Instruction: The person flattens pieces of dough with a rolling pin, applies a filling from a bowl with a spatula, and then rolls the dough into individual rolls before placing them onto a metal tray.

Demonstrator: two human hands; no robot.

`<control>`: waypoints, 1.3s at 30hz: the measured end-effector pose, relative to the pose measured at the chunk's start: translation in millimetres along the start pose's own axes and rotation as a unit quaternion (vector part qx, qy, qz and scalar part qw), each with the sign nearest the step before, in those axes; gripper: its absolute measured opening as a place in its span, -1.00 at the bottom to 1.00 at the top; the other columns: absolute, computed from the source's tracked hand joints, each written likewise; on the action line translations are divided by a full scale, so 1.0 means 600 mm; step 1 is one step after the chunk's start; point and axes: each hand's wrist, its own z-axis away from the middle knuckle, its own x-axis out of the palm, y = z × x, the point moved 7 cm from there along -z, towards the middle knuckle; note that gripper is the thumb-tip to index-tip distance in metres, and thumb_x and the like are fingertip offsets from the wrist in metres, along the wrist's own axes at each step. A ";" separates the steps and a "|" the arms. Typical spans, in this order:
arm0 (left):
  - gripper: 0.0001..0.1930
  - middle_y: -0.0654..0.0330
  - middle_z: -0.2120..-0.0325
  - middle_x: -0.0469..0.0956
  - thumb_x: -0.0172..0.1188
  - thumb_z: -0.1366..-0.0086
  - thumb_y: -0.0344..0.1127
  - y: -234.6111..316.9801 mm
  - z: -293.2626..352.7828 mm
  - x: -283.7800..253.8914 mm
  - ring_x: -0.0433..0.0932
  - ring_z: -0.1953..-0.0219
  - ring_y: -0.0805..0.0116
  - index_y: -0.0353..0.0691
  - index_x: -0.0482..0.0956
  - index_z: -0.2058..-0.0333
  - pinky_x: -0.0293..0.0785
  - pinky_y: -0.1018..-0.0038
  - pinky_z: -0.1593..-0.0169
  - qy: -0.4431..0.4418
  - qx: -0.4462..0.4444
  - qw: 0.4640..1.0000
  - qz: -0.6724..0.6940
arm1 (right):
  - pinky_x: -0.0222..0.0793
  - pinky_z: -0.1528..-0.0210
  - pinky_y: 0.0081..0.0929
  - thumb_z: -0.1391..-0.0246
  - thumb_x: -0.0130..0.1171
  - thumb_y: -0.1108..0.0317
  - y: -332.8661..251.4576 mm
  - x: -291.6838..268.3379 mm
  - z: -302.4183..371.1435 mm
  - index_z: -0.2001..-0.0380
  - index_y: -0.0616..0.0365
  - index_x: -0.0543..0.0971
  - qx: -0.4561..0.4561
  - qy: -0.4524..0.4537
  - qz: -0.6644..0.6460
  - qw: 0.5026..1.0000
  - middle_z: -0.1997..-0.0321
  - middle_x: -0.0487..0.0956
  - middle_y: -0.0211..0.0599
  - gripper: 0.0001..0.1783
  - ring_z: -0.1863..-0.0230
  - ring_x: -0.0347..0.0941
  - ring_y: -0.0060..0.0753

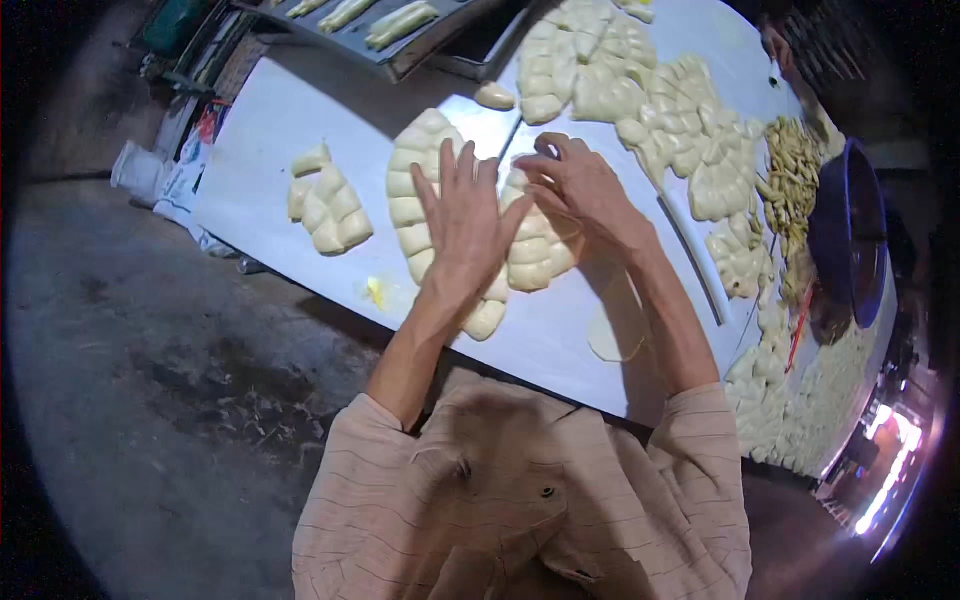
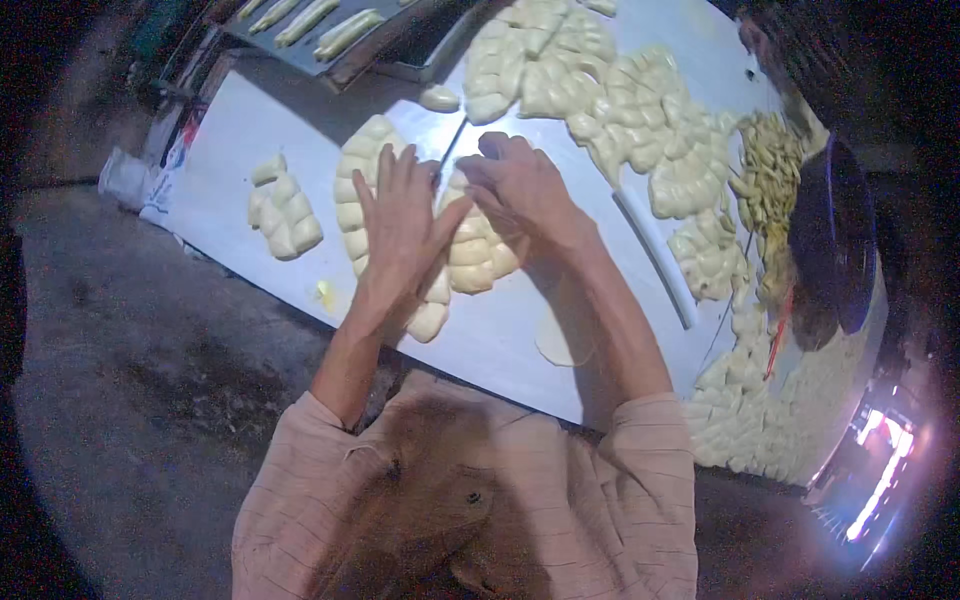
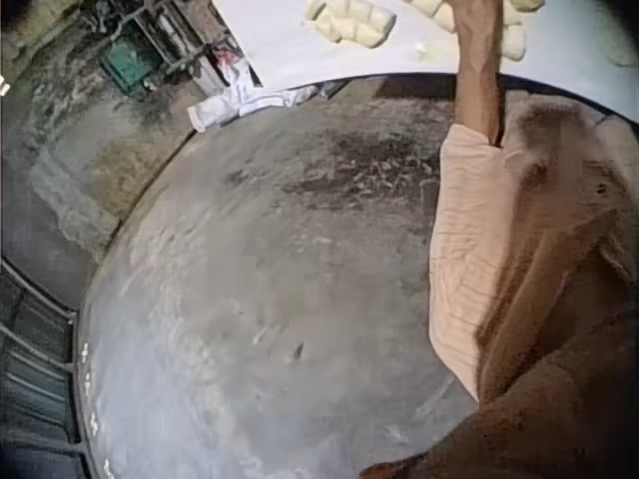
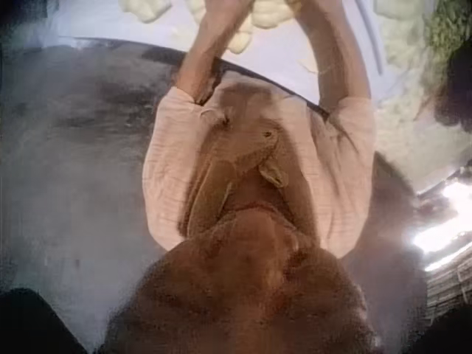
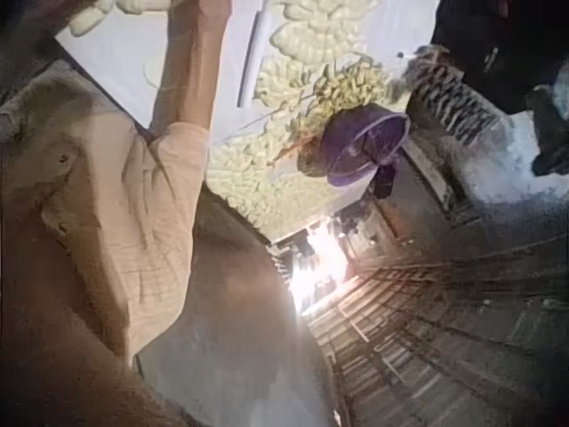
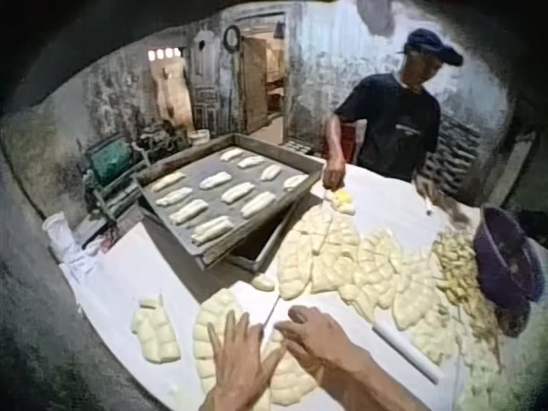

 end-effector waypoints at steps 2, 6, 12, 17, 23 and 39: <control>-0.46 -0.23 -0.30 0.25 0.26 -0.30 0.01 0.010 -0.001 0.002 0.00 -0.45 -0.26 -0.35 0.52 -0.04 -0.31 -0.45 -0.38 -0.015 0.003 1.000 0.021 | 0.47 -0.05 -0.15 -0.09 0.25 0.23 0.016 -0.002 -0.002 0.13 0.04 0.60 -0.084 0.090 -0.046 0.991 -0.04 0.53 -0.17 -0.72 0.03 0.50 -0.02; -0.58 -0.18 -0.30 0.27 0.27 -0.30 -0.06 0.004 -0.003 -0.002 0.01 -0.45 -0.24 -0.26 0.64 0.02 -0.31 -0.45 -0.38 -0.022 0.008 0.998 0.053 | 0.45 0.00 -0.33 -0.05 0.22 0.30 0.065 0.018 0.000 0.14 0.18 0.57 0.072 -0.021 -0.333 0.940 0.15 0.55 -0.23 -0.69 0.10 0.49 -0.31; -0.76 0.06 0.09 0.62 0.27 -0.30 -0.18 0.012 -0.019 0.002 0.44 -0.21 0.06 -0.19 0.70 0.19 -0.23 -0.32 -0.43 -0.077 0.023 0.981 0.178 | 0.40 0.03 -0.37 0.00 0.25 0.34 0.057 0.006 0.017 0.01 0.13 0.59 0.142 -0.037 -0.451 0.880 0.22 0.50 -0.32 -0.58 0.10 0.46 -0.42; -0.78 0.08 0.33 0.68 0.26 -0.31 -0.22 0.008 -0.021 0.000 0.63 0.14 0.06 -0.22 0.67 0.18 0.02 -0.08 -0.42 -0.077 0.010 0.976 0.202 | 0.42 0.06 -0.32 -0.01 0.27 0.20 0.029 -0.006 0.005 0.11 0.19 0.65 0.051 -0.086 -0.239 0.966 0.27 0.57 -0.17 -0.60 0.19 0.51 -0.20; -0.81 0.07 0.46 0.68 0.25 -0.31 -0.23 0.012 -0.029 -0.019 0.61 0.34 0.07 -0.20 0.68 0.21 0.31 0.17 -0.03 -0.092 0.020 0.979 0.181 | 0.41 0.20 -0.48 -0.06 0.15 0.20 0.126 -0.008 0.030 0.24 0.35 0.63 0.174 0.010 -0.407 0.897 0.35 0.60 -0.43 -0.62 0.29 0.48 -0.51; -0.77 0.03 0.43 0.69 0.25 -0.31 -0.20 0.012 -0.032 -0.007 0.65 0.30 0.10 -0.17 0.71 0.16 0.24 0.12 -0.09 -0.084 0.033 0.976 0.197 | 0.43 -0.01 -0.26 0.02 0.42 0.09 0.052 -0.028 0.019 0.10 0.16 0.66 0.090 -0.073 -0.181 0.977 0.12 0.63 -0.09 -0.53 0.06 0.56 -0.04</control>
